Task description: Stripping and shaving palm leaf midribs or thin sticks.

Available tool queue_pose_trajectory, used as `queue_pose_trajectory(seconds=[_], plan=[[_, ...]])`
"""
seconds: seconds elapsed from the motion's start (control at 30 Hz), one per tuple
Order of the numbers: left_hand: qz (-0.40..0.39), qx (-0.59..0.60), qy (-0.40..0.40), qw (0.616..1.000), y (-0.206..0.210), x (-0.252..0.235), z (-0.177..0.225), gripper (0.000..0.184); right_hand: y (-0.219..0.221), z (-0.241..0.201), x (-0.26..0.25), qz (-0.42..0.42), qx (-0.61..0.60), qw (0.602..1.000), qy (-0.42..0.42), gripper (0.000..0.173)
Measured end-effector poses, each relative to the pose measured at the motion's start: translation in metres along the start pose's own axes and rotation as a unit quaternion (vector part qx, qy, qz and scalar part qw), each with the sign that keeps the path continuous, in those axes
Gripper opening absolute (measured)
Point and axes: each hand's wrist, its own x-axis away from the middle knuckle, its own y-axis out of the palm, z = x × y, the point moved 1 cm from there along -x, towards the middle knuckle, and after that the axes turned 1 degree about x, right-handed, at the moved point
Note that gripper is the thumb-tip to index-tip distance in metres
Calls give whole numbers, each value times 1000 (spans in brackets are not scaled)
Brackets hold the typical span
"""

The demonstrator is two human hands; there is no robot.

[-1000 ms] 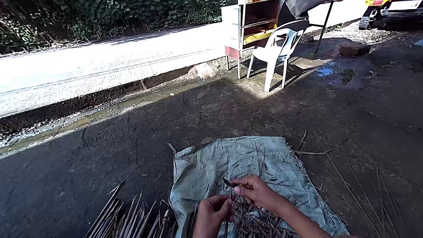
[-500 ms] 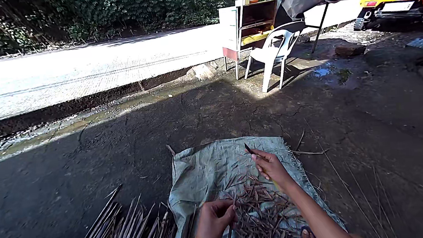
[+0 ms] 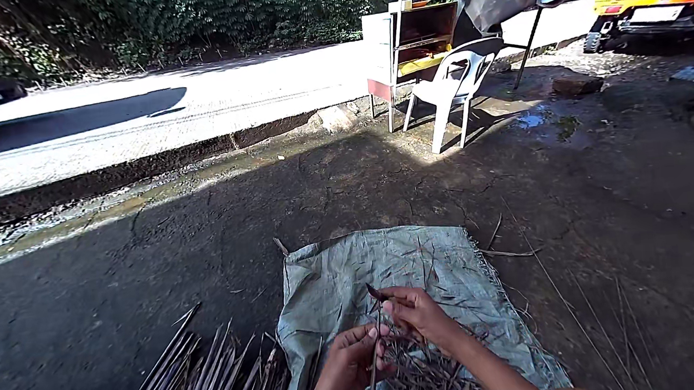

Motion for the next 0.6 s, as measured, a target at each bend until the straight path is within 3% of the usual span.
queue_pose_trajectory(seconds=[0.2, 0.4, 0.47, 0.6], plan=[[-14, 16, 0, 1000, -1, 1, 0, 38, -6, -2, -4, 24, -25, 999, -12, 33], [-13, 7, -2, 1000, -1, 1, -2, 35, -31, -11, -9, 161, -60, 983, -69, 31], [2, 8, 2, 1000, -1, 1, -3, 34, -31, -13, -3, 124, -41, 991, -20, 33], [33, 5, 33, 999, -3, -3, -6, 28, -5, -8, 13, -64, -19, 994, 89, 33]])
